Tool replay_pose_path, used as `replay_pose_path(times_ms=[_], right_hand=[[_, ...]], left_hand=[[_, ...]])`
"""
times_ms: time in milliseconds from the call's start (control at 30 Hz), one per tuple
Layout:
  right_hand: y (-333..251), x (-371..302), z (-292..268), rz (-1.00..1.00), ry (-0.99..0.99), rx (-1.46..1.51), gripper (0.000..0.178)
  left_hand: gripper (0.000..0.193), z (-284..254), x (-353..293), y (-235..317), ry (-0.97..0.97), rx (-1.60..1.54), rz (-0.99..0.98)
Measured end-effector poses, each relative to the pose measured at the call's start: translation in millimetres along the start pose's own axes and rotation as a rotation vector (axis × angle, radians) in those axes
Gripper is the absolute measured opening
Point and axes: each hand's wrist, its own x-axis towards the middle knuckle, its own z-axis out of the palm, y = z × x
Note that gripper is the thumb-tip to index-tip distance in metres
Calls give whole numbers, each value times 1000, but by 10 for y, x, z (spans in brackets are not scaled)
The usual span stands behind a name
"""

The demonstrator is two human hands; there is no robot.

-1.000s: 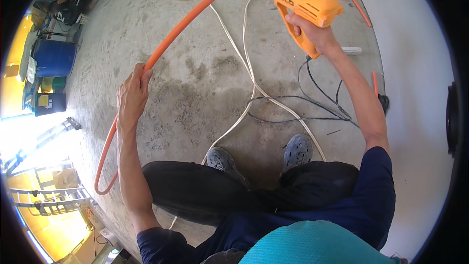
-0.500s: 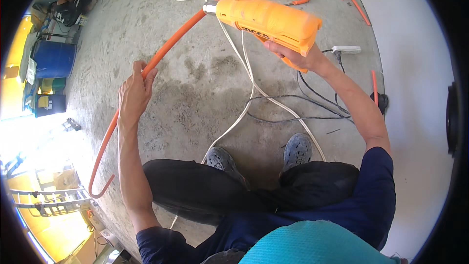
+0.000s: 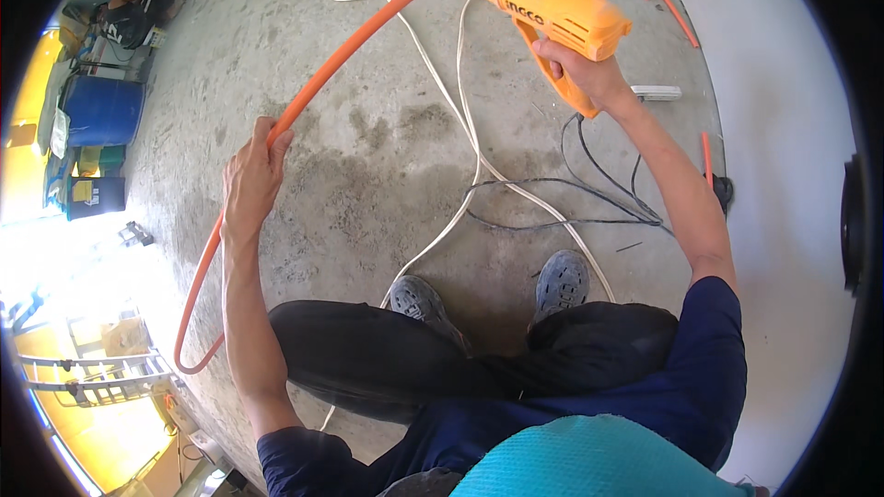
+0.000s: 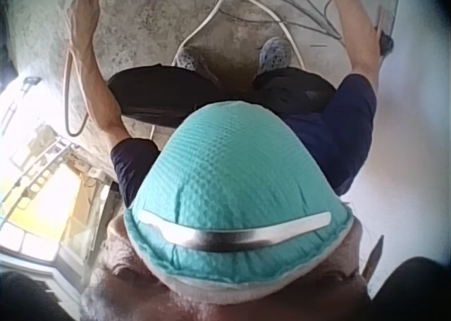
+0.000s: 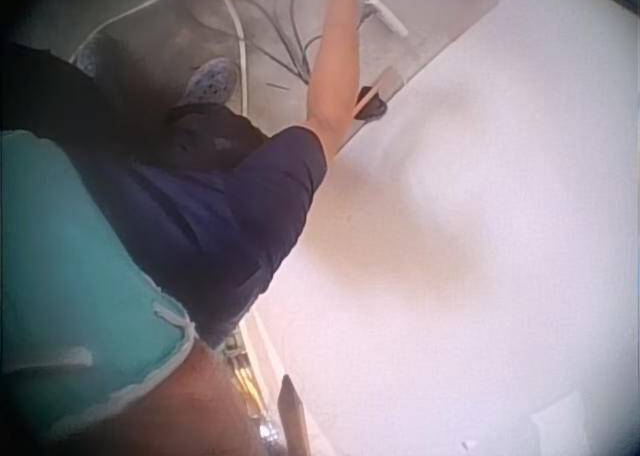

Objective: The person measures an orange pipe with a tape measure, marks it with a pencil, and heats and bends the pipe using a heat gun.

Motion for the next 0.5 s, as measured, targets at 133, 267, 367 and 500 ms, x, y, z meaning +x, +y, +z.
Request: replay_pose_path(times_ms=[133,267,367,500], right_hand=[[55,91,-124,13,102,-49,10],[49,120,-167,-7,151,-30,10],[3,76,-141,19,113,-79,11],[-110,-65,32,-36,32,-30,13]], left_hand=[[30,7,-5,-24,38,14,11],[30,-11,3,-13,56,55,4],[30,3,11,-34,75,47,16],[30,-9,15,-25,57,40,6]])
